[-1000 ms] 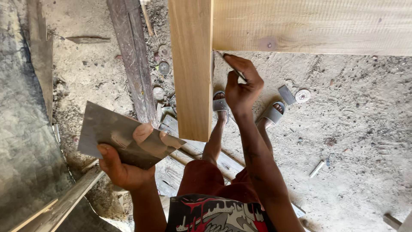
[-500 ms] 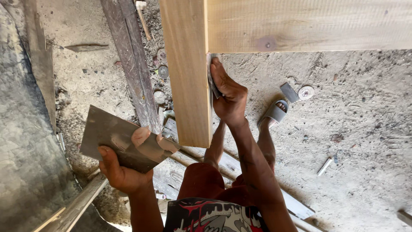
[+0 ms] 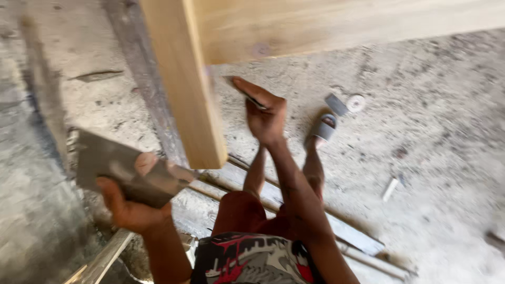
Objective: The person scoops wood filler from a can with a stick and transfers it to a metal trowel. They then use a smaller putty knife to spread the filler onto the joints and surfaces of a wooden bed frame, smoothing it into the gaps.
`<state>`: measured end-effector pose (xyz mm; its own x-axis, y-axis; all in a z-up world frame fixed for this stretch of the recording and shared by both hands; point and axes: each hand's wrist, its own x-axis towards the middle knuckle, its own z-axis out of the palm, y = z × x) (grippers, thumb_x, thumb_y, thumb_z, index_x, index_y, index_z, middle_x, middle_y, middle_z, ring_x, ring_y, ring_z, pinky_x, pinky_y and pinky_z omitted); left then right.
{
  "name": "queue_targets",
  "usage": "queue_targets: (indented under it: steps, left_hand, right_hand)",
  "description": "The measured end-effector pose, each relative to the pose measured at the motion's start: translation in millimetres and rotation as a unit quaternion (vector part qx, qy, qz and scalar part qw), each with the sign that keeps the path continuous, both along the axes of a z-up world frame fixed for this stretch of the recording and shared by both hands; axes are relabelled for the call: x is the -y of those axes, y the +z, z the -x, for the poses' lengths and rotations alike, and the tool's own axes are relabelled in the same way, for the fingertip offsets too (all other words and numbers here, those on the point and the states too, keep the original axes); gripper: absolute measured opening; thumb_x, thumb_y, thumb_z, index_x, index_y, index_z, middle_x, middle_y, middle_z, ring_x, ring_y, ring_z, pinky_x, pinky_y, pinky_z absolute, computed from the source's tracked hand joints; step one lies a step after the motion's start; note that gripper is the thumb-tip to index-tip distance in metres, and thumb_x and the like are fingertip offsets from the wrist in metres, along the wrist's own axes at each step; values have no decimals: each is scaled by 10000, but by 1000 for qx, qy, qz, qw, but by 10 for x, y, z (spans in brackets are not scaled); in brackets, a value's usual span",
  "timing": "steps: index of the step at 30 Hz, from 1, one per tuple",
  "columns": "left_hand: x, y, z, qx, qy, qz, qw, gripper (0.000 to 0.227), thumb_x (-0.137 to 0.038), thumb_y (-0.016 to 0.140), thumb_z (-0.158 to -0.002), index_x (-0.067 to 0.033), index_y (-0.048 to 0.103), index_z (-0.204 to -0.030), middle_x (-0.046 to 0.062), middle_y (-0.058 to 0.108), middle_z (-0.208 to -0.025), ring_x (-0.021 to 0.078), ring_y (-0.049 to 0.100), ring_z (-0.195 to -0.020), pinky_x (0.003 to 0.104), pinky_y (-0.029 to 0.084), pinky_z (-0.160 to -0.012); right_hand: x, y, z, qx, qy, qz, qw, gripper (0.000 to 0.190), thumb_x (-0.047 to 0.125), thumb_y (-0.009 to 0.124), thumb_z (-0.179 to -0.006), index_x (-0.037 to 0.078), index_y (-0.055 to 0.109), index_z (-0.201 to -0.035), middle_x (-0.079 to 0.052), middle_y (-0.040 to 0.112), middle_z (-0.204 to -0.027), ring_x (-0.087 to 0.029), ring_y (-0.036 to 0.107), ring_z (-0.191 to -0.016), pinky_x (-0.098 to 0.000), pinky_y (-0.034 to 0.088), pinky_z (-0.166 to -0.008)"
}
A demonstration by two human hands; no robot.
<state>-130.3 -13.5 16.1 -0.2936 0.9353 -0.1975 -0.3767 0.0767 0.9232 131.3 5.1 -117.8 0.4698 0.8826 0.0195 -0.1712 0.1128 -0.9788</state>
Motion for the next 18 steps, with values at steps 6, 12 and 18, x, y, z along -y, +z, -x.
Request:
queue_targets:
  steps: [6, 12, 18]
  left_hand:
    - [-64, 593, -266, -43, -150, 212, 965, 606, -555, 524, -1116, -177, 427, -1580, 104, 549, -1410, 235, 595, -1281, 580, 494, -1110]
    - [120, 544, -864, 25, -298, 34, 954, 557, -439, 625, -1027, -54, 551, -1423, 93, 608, -1354, 227, 640, -1250, 488, 501, -1097]
    - [377, 683, -1579, -23, -377, -8, 926, 299, -190, 731, -1019, -94, 540, -810, -57, 483, -840, 77, 421, -782, 297, 358, -732]
  right_hand:
    - [672, 10, -168, -9, -25, 209, 978, 377, -112, 634, -942, 77, 749, -1247, -123, 785, -1178, -139, 729, -928, -316, 609, -791]
    - [1895, 212, -684, -108, -118, 232, 960, 291, -26, 697, -870, 46, 709, -1151, -99, 755, -1089, -156, 713, -964, -345, 603, -876]
    - [2865, 1479, -1368, -48, -175, 156, 971, 309, -54, 538, -852, 14, 746, -1071, -101, 767, -1057, -213, 735, -995, -371, 623, -929]
